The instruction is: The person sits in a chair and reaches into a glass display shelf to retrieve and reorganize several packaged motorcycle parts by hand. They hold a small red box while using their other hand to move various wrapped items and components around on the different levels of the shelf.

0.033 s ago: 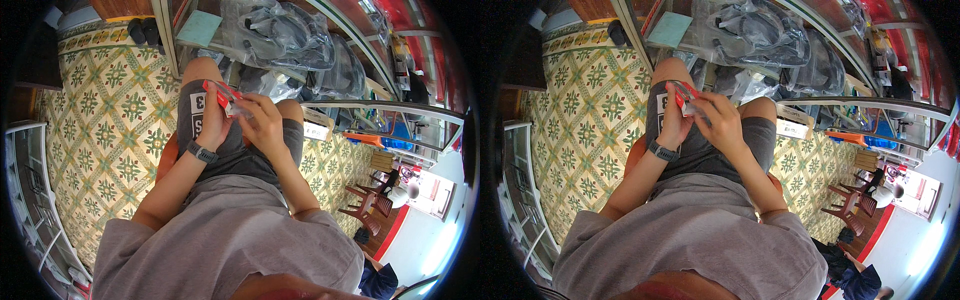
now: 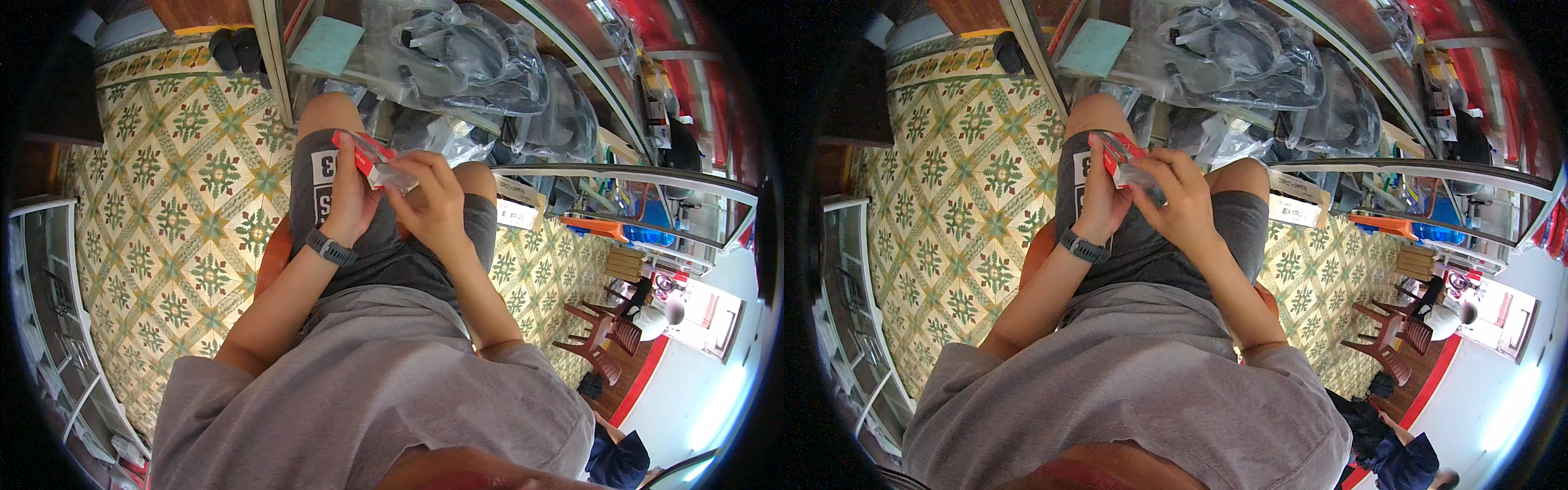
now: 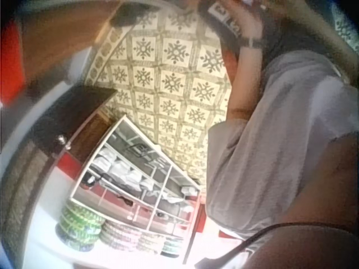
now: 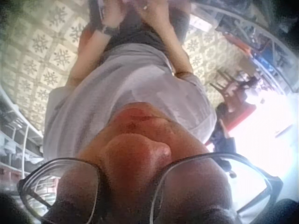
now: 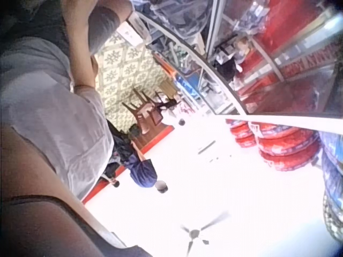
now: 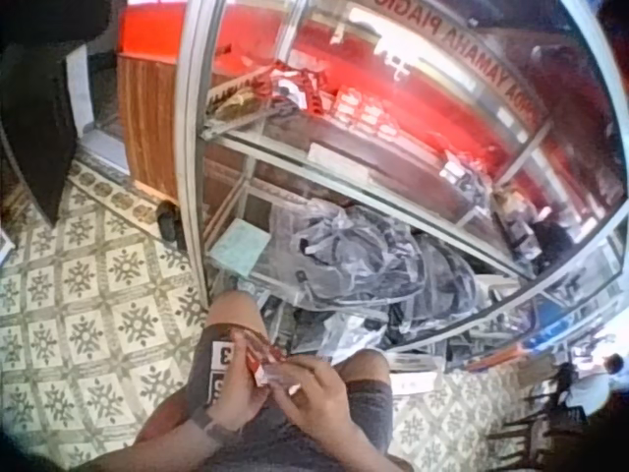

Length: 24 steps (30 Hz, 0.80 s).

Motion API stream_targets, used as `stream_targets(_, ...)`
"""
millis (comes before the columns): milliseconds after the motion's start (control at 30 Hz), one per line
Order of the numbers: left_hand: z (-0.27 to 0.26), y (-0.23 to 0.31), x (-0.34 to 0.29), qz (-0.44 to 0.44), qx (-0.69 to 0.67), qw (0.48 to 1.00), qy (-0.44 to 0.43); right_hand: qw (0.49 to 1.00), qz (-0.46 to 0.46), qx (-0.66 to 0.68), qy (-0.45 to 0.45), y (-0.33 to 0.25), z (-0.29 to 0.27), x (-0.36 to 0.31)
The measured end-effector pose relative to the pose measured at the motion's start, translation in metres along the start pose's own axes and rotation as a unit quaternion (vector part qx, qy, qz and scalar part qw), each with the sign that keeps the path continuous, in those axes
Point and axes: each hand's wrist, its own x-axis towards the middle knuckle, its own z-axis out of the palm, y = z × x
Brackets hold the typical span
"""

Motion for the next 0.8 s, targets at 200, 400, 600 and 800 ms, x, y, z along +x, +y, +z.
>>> stream_targets(200,0.002,0.006,-0.001,-0.041,-0.039,0.998,-0.038,0.998,-0.053,-0.022,0.001,0.002,-0.003,0.001)
stream_targets(400,0.012,0.008,-0.007,-0.065,-0.016,0.998,-0.018,0.999,0.004,-0.05,0.01,-0.006,0.008,-0.001)
stream_targets(600,0.005,0.004,-0.004,-0.049,0.017,0.998,-0.041,0.996,-0.073,-0.045,0.023,-0.001,0.009,0.003)
stream_targets(800,0.002,0.002,-0.003,-0.062,-0.009,0.997,-0.044,0.997,-0.028,-0.061,0.027,-0.006,0.006,0.01)
